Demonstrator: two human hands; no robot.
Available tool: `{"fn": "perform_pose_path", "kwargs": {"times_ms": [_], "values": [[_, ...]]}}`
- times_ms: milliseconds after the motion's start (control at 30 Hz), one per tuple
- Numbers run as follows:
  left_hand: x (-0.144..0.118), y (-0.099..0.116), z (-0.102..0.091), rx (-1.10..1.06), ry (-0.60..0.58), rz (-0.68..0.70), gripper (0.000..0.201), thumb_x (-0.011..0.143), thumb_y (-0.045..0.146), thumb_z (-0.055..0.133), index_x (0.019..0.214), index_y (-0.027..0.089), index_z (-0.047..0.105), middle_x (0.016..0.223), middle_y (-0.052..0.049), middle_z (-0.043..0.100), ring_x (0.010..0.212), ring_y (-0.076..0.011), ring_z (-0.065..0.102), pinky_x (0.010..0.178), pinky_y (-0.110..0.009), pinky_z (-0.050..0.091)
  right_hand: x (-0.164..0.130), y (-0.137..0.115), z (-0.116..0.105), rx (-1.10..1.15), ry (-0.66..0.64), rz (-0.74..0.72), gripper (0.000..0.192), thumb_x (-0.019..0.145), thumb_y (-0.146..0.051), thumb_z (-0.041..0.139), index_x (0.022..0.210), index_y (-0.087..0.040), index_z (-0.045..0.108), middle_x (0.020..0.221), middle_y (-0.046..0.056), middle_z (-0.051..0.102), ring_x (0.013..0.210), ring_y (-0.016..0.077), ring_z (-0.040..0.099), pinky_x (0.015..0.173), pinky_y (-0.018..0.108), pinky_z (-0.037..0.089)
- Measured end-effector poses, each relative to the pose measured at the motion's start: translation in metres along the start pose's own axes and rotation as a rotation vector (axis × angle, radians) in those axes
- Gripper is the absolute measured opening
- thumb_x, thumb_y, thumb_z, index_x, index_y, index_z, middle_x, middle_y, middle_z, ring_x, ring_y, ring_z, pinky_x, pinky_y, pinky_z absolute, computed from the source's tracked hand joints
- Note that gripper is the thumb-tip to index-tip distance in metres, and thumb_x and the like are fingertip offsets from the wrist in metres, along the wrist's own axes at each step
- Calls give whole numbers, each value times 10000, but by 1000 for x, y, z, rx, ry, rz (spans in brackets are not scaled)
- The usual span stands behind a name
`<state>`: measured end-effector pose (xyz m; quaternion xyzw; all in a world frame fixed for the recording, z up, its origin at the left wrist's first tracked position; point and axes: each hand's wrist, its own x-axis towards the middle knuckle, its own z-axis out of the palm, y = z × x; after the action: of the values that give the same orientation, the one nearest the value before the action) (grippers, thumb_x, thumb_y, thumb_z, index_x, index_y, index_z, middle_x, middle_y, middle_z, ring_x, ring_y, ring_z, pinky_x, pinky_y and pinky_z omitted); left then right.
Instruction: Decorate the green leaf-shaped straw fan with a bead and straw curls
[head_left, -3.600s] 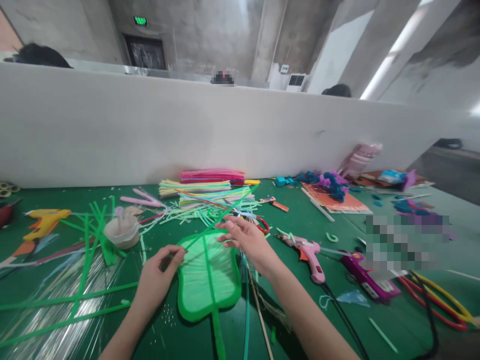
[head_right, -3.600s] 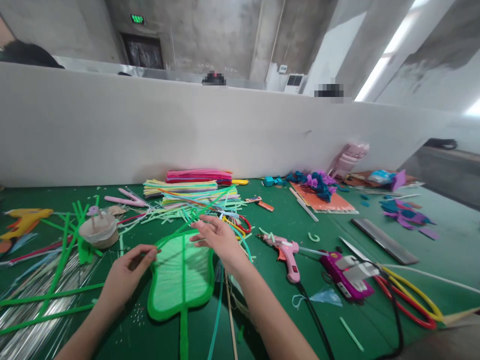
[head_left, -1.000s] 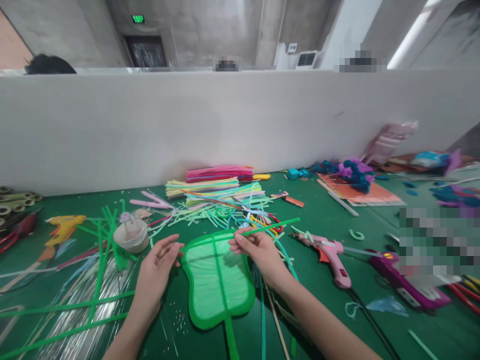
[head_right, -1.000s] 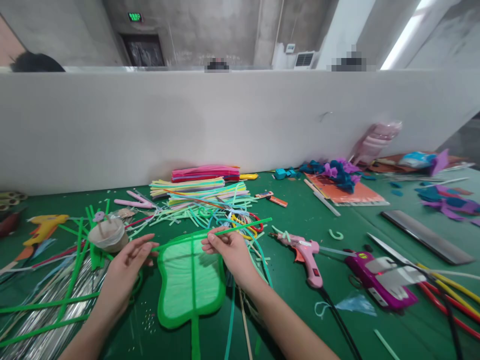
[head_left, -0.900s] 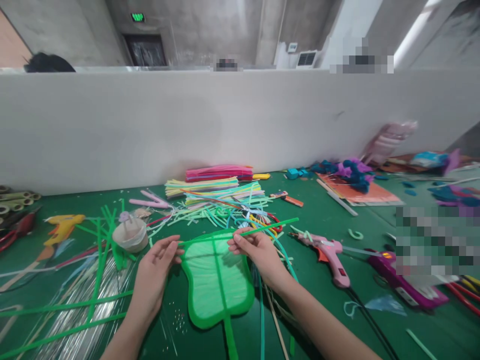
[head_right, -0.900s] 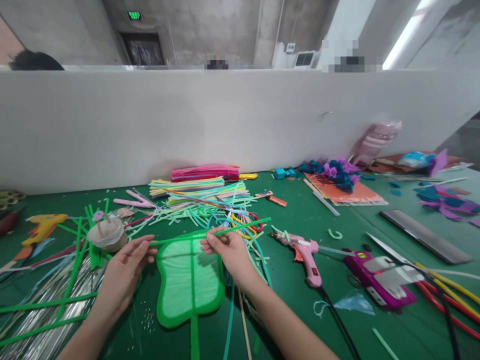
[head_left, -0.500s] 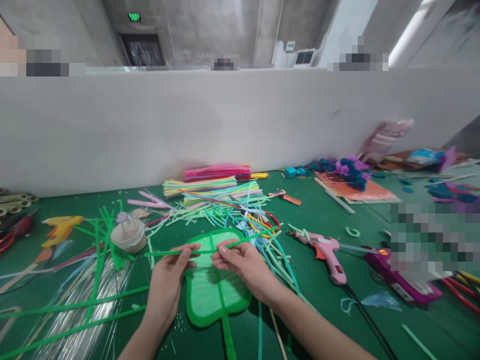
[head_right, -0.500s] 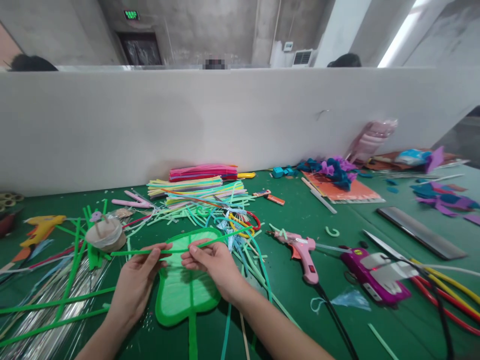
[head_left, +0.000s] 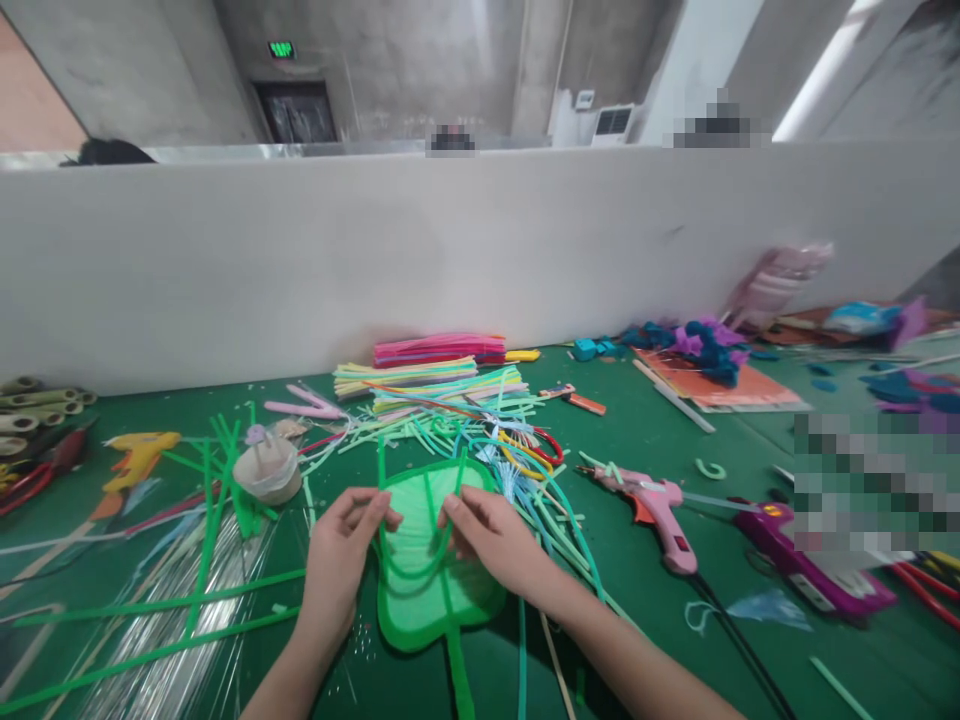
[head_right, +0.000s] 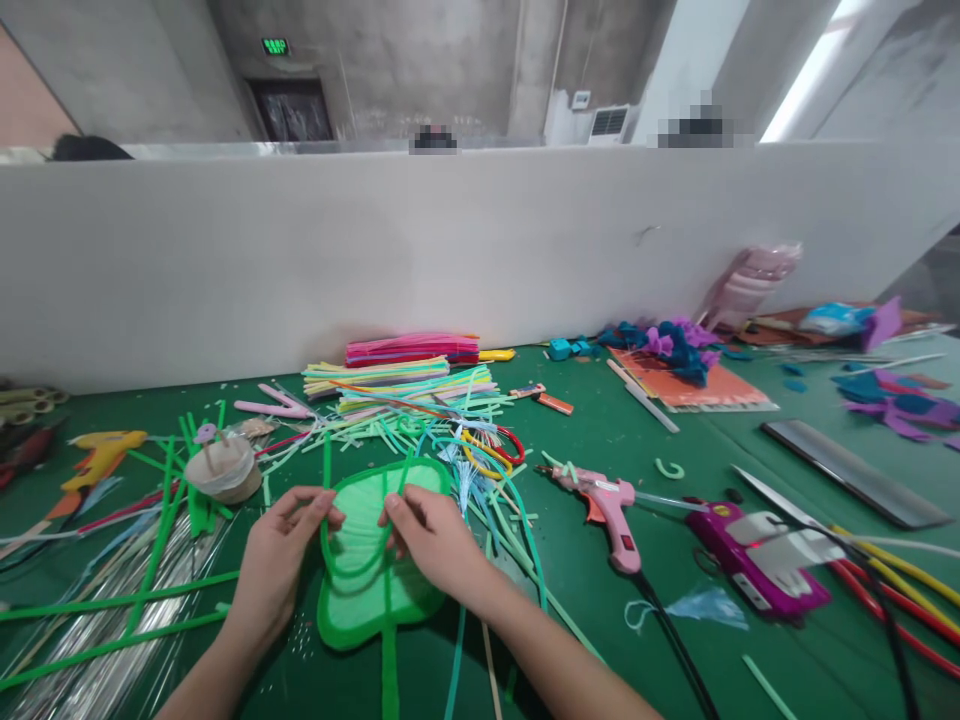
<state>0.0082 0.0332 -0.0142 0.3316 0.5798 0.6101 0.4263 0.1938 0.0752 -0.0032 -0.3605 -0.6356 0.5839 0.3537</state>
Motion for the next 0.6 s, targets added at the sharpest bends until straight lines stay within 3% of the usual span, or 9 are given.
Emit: {"fn": "perform_pose_path", "kwargs": {"times_ms": [200,367,467,600], "values": [[-15,3,13,75,-163,-51,340,737,469,746,817,144,687,663,-31,695,608,-134,601,579,-212,474,-8,-4,6,-174,-94,-25,440,951,-542,440,705,-184,511,588,-30,535,520,94,481,483,205,336],[-20,1,12,125,-144,-35,344,732,488,737,782,150,695,662,-22,672,617,-139,591,537,-201,456,-11,-5,7,-219,-107,-22,428,967,-496,427,696,-177,519,601,-28,533,540,97,475,498,210,332],[-22,2,9,179,-152,-14,338,744,492,724,781,157,698,666,-17,669,630,-142,585,553,-202,453,-10,-3,5,-282,-68,-50,437,981,-476,407,713,-172,570,576,-41,467,535,101,419,515,230,307],[-23,4,6,255,-127,38,336,759,501,707,779,166,706,651,-4,661,653,-143,587,609,-205,451,-6,0,4,-261,45,-184,441,994,-434,408,640,-185,497,625,-31,430,645,124,468,655,253,371]]}}
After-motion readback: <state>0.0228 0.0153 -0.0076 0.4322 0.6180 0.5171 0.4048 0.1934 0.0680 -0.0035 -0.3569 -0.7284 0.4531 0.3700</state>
